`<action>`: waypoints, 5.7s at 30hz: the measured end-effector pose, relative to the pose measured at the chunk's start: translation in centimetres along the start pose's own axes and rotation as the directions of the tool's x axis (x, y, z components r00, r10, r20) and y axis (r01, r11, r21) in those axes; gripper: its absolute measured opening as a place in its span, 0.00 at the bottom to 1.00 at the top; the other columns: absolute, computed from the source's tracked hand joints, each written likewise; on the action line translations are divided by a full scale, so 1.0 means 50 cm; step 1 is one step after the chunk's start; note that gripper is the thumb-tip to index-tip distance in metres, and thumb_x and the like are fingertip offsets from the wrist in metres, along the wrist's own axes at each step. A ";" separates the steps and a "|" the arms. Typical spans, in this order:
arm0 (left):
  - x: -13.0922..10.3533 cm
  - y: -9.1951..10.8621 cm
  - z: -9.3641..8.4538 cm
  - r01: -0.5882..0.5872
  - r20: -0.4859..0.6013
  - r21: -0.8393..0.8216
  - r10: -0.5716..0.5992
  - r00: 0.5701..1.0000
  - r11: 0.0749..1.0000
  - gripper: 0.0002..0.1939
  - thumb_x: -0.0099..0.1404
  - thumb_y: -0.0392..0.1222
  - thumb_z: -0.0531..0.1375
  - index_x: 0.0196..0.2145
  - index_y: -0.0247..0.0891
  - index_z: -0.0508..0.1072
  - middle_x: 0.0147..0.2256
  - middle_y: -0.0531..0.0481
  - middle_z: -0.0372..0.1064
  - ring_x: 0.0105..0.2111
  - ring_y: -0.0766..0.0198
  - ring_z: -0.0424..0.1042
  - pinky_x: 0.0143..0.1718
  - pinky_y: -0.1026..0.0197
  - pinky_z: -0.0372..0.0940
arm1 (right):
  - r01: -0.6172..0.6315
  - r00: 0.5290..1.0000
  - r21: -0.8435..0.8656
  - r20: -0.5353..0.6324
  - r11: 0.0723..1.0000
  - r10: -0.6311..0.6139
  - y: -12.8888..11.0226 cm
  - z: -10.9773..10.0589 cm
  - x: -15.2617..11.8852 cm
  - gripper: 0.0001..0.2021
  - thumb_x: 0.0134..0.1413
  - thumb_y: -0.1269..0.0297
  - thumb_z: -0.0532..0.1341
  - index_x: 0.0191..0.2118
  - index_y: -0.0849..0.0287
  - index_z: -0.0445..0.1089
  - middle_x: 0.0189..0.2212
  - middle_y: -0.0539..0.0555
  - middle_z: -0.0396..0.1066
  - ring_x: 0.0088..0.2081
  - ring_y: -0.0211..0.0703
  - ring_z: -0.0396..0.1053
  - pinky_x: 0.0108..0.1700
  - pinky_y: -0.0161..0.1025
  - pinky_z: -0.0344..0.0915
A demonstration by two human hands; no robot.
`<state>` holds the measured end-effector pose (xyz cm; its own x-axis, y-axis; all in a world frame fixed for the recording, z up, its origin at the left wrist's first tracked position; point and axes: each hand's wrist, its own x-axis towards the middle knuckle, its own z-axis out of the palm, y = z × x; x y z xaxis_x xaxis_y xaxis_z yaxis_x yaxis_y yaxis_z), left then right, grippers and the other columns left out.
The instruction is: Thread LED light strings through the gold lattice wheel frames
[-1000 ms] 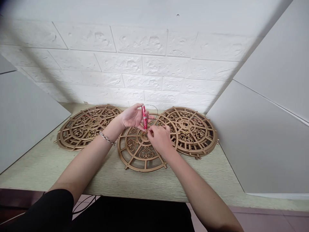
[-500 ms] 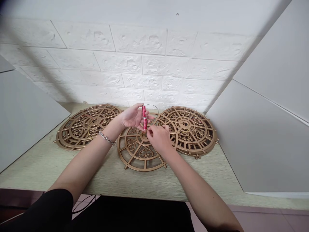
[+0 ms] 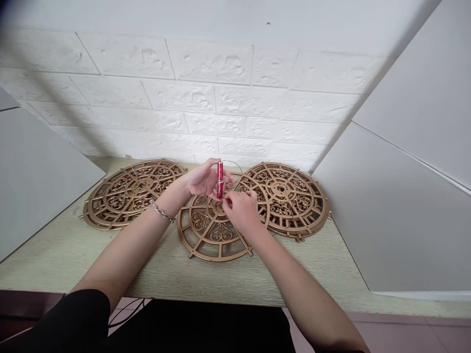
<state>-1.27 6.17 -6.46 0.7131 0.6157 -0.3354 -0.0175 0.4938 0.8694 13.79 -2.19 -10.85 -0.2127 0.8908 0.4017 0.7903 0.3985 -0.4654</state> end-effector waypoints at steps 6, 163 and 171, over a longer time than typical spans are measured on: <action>0.001 0.002 -0.001 -0.006 -0.007 -0.012 0.006 1.000 1.000 0.21 0.54 0.61 0.51 0.23 0.39 0.66 0.30 0.44 0.68 0.29 0.59 0.63 0.28 0.54 0.64 | 0.010 1.000 0.009 0.023 1.000 -0.010 -0.001 0.002 -0.001 0.04 0.53 0.68 0.56 0.30 0.58 0.67 0.26 0.48 0.72 0.32 0.40 0.68 0.47 0.43 0.46; -0.008 0.001 -0.003 0.491 -0.482 0.863 -0.096 0.871 0.120 0.09 0.49 0.43 0.61 0.21 0.35 0.68 0.26 0.45 0.73 0.22 0.65 0.68 0.26 0.65 0.62 | 0.183 0.941 0.210 -0.320 0.960 -0.109 0.040 -0.057 0.016 0.23 0.59 0.63 0.50 0.59 0.55 0.49 0.45 0.58 0.66 0.42 0.45 0.66 0.45 0.47 0.65; -0.013 0.010 0.009 0.459 -0.460 0.884 -0.011 0.888 0.089 0.08 0.48 0.42 0.58 0.17 0.36 0.67 0.24 0.46 0.72 0.23 0.65 0.66 0.25 0.65 0.58 | 0.372 0.892 -0.089 0.308 0.924 -0.330 -0.007 -0.017 -0.004 0.11 0.59 0.63 0.52 0.38 0.60 0.70 0.38 0.57 0.69 0.44 0.45 0.65 0.50 0.45 0.57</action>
<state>-1.40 5.74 -5.65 0.3108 0.8236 -0.4744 0.9453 -0.2158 0.2445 14.02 -2.70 -10.10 -0.6274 0.7307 0.2691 0.7023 0.6803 -0.2098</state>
